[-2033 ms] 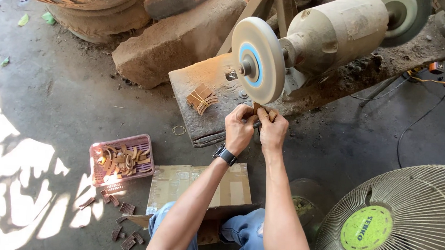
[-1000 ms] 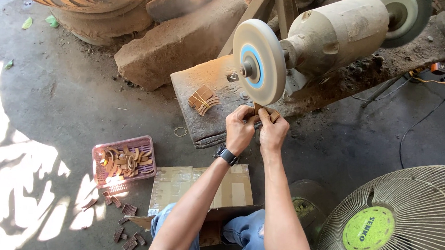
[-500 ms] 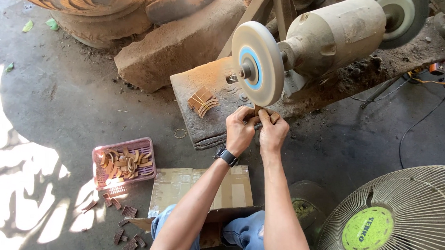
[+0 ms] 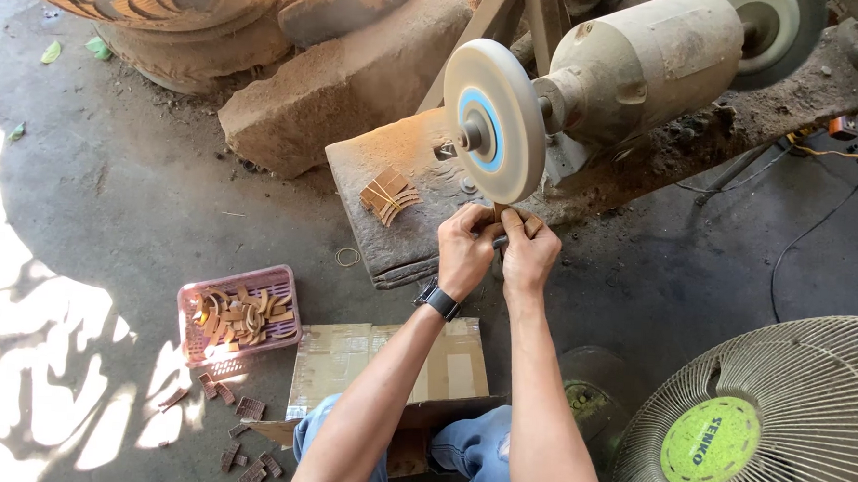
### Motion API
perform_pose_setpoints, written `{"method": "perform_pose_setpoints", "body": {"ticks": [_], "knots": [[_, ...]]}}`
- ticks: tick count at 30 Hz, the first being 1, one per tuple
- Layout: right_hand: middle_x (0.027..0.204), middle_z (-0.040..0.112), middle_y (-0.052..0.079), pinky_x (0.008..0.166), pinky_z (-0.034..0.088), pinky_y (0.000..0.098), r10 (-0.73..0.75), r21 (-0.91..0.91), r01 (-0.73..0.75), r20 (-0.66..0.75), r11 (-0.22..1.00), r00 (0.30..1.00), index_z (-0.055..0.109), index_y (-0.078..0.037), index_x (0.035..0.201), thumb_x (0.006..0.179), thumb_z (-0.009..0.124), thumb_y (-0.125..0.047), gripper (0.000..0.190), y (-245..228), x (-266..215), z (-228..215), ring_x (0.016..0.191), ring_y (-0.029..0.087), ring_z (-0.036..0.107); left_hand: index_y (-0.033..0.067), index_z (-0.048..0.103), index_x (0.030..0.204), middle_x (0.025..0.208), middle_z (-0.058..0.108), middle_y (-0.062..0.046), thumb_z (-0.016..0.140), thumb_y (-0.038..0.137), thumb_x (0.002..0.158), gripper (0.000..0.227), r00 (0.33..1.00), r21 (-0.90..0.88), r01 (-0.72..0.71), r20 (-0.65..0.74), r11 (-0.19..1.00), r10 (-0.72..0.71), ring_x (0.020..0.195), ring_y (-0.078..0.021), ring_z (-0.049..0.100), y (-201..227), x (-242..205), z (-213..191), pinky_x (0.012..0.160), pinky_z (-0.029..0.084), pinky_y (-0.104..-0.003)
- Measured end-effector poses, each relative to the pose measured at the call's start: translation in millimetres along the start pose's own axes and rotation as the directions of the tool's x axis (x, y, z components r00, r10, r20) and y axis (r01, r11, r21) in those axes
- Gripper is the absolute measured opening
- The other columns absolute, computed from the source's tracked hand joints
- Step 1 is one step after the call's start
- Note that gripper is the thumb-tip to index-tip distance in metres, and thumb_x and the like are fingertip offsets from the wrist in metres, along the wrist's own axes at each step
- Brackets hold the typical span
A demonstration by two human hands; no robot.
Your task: The person sits on a low stool and uses a bench grinder to smooth the edges of small wooden pieces. They hold the pieces by hand against the spinning grinding wheel, rotating them to work different sides, and place finished pieces into a nearby pink basket.
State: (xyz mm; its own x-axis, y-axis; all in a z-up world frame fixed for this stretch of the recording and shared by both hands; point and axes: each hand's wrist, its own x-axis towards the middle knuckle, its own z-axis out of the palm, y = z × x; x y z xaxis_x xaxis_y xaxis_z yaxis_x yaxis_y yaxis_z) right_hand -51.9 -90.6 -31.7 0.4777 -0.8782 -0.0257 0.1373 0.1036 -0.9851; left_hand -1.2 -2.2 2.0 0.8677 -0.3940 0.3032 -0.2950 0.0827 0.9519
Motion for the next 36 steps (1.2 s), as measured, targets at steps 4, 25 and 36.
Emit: {"method": "perform_pose_setpoints", "body": {"ticks": [4,25,36], "knots": [[0.079,0.063,-0.003,0.053,0.039,0.0245,0.001,-0.017,-0.001,-0.009,1.000,1.000,0.075,0.005,0.095,0.094,0.076,-0.008,0.013,-9,-3,4,0.063,0.004,0.048,-0.0037,0.069,0.092,0.087,0.072,-0.013,0.070,-0.007,0.080,0.012,1.000,-0.002,0.000,0.002,1.000,0.000,0.076,-0.0216,0.072,-1,1,0,0.072,0.057,-0.032],[0.084,0.068,-0.003,0.057,0.043,0.0220,-0.001,-0.042,0.002,0.028,0.999,1.000,0.077,0.005,0.102,0.092,0.075,-0.008,0.016,-9,-7,15,0.067,0.004,0.053,-0.0032,0.070,0.093,0.087,0.072,-0.012,0.071,-0.007,0.082,0.011,1.000,0.021,0.014,-0.025,1.000,-0.014,0.076,-0.0202,0.072,1,-1,-11,0.072,0.057,-0.031],[0.080,0.067,-0.001,0.053,0.040,0.0223,-0.001,-0.027,0.002,0.011,1.000,1.000,0.077,0.005,0.100,0.092,0.076,-0.007,0.014,-7,-5,14,0.062,0.004,0.051,-0.0028,0.070,0.091,0.087,0.072,-0.012,0.071,-0.007,0.082,0.011,1.000,0.016,0.017,-0.016,1.000,-0.016,0.076,-0.0194,0.072,-1,1,-9,0.072,0.058,-0.030]]}}
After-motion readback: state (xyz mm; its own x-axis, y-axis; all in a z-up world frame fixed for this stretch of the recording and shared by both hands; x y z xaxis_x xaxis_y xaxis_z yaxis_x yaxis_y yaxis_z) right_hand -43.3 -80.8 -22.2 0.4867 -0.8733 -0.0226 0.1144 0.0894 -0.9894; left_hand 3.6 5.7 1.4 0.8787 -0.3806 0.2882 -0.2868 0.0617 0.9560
